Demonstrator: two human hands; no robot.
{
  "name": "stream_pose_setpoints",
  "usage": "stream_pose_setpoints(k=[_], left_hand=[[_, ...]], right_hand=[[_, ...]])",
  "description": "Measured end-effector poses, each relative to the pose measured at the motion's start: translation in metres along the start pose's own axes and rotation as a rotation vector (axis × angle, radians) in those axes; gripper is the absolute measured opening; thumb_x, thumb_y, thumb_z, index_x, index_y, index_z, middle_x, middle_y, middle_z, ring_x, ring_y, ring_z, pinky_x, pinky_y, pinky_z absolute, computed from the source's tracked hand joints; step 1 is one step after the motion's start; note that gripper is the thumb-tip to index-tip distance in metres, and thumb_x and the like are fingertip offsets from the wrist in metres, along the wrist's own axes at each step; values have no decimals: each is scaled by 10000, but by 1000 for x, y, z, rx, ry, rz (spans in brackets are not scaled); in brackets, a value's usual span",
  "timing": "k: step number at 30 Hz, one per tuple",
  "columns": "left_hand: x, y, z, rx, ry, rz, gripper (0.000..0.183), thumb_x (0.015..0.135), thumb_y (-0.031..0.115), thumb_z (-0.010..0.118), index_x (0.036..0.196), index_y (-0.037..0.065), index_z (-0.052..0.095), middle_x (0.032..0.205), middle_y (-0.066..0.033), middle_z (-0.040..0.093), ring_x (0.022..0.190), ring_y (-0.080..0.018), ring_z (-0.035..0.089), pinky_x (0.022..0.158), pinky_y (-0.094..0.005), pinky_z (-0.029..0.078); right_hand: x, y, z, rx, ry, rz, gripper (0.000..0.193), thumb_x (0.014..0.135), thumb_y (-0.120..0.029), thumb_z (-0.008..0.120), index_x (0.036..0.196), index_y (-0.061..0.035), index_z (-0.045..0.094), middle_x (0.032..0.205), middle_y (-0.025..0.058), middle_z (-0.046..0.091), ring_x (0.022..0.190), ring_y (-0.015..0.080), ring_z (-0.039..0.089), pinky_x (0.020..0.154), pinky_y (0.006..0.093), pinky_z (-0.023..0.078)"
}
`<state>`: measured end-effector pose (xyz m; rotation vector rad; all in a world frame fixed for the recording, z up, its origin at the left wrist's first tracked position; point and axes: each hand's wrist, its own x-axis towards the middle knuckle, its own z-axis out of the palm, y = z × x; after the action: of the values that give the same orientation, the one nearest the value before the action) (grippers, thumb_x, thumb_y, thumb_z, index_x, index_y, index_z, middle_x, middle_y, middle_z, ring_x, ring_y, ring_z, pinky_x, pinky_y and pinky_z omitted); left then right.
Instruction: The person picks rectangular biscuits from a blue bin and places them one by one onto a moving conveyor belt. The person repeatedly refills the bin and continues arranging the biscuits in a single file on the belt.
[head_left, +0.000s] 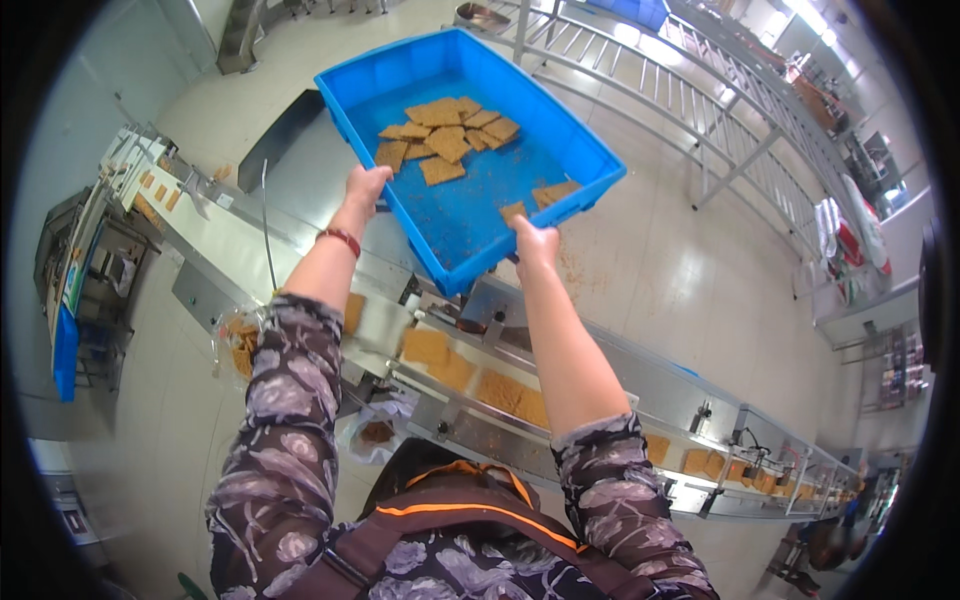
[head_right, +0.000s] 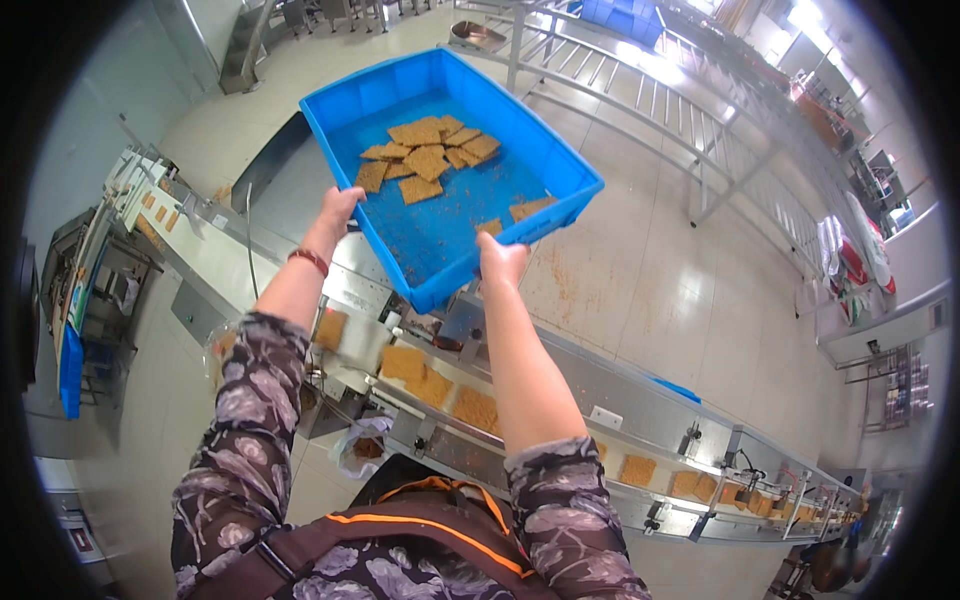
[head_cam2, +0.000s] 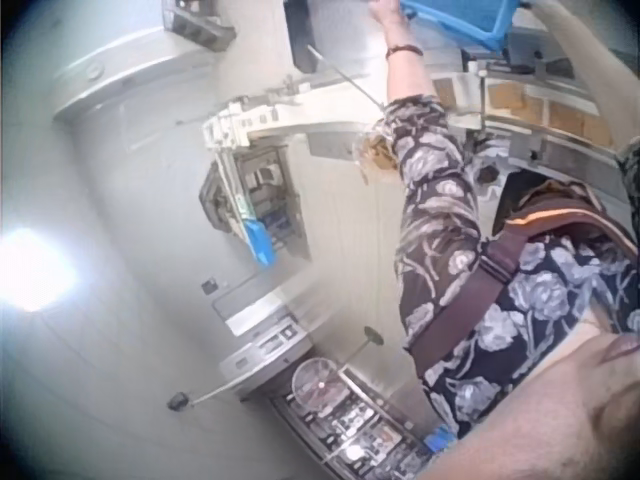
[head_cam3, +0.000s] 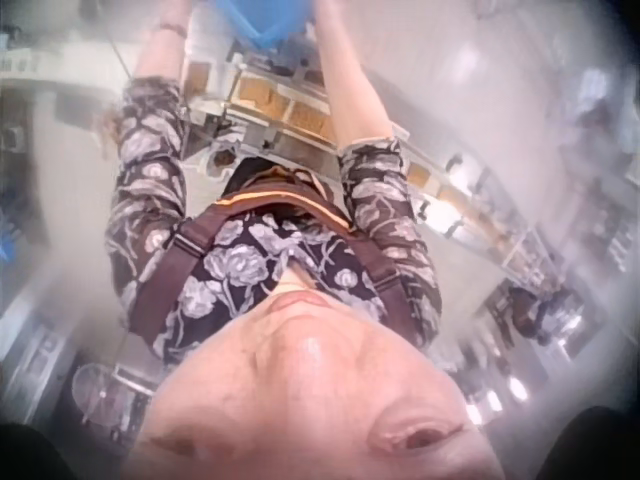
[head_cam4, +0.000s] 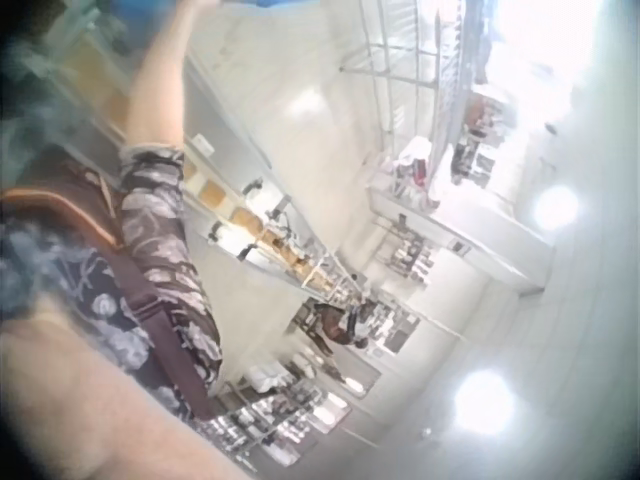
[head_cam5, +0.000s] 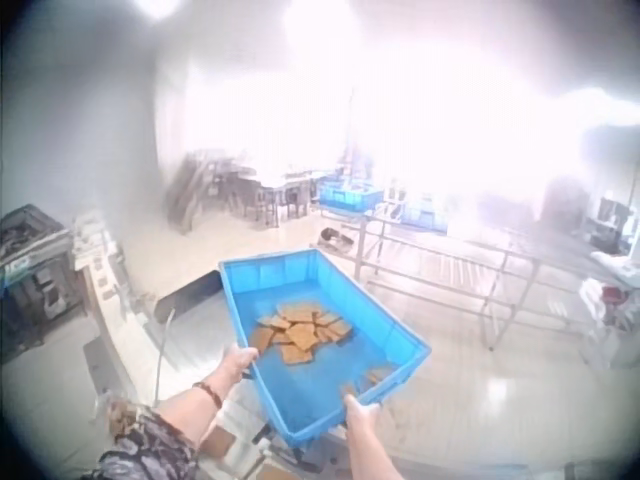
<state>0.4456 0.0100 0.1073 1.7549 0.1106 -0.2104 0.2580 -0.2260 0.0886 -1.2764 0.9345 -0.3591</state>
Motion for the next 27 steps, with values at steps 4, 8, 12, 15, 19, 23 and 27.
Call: stream_pose_setpoints(k=[4, 8, 12, 15, 19, 23, 27], left_hand=[[-51, -3, 3, -98, -11, 217, 227, 706, 148, 634, 879, 5, 601, 763, -71, 611, 675, -162, 571, 594, -307, 477], [-150, -13, 2, -200, 6, 373, 384, 772, 77, 592, 1140, -21, 543, 968, -96, 639, 819, -157, 603, 714, -295, 501], [-190, 8, -4, -201, 12, 459, 458, 804, 126, 644, 1216, -28, 515, 1106, -128, 626, 976, -183, 603, 838, -316, 494], [-146, 56, -23, -112, -31, 457, 463, 808, 204, 635, 1184, -43, 525, 1077, -137, 628, 903, -179, 620, 769, -292, 517], [-77, 76, -37, -84, -86, 294, 453, 762, 224, 618, 1116, -49, 548, 934, -129, 625, 824, -211, 623, 709, -306, 527], [-16, 40, -46, 30, -139, 210, 413, 744, 211, 608, 1072, -35, 561, 902, -124, 597, 818, -238, 604, 703, -387, 526], [22, -21, -55, 10, -84, 81, 410, 735, 226, 620, 1071, -4, 570, 958, -132, 574, 885, -273, 577, 723, -469, 512]], right_hand=[[-10, 33, -41, 171, -144, -56, 449, 702, -94, 694, 1074, 22, 470, 887, 90, 542, 741, 215, 565, 622, 370, 488], [-81, 71, -81, 457, -129, -121, 559, 749, -11, 616, 1273, -5, 422, 1136, 112, 534, 1036, 249, 535, 899, 399, 452], [-106, 67, -93, 416, -124, -230, 606, 784, -52, 637, 1331, 7, 383, 1233, 136, 506, 1101, 257, 509, 953, 395, 423], [-107, 11, -69, 265, -103, -328, 511, 796, -95, 667, 1240, 14, 437, 1127, 127, 546, 1031, 224, 530, 900, 363, 442], [-87, -31, -23, 126, -82, -250, 398, 779, -138, 698, 1073, 2, 468, 923, 88, 559, 834, 196, 577, 747, 358, 493], [-64, -6, 9, 48, -128, -44, 456, 773, -215, 727, 1056, 19, 457, 871, 105, 577, 772, 221, 593, 704, 376, 495], [-84, 16, 32, -147, -46, -160, 642, 810, -365, 729, 1160, 64, 403, 970, 171, 607, 889, 262, 613, 814, 371, 488]])
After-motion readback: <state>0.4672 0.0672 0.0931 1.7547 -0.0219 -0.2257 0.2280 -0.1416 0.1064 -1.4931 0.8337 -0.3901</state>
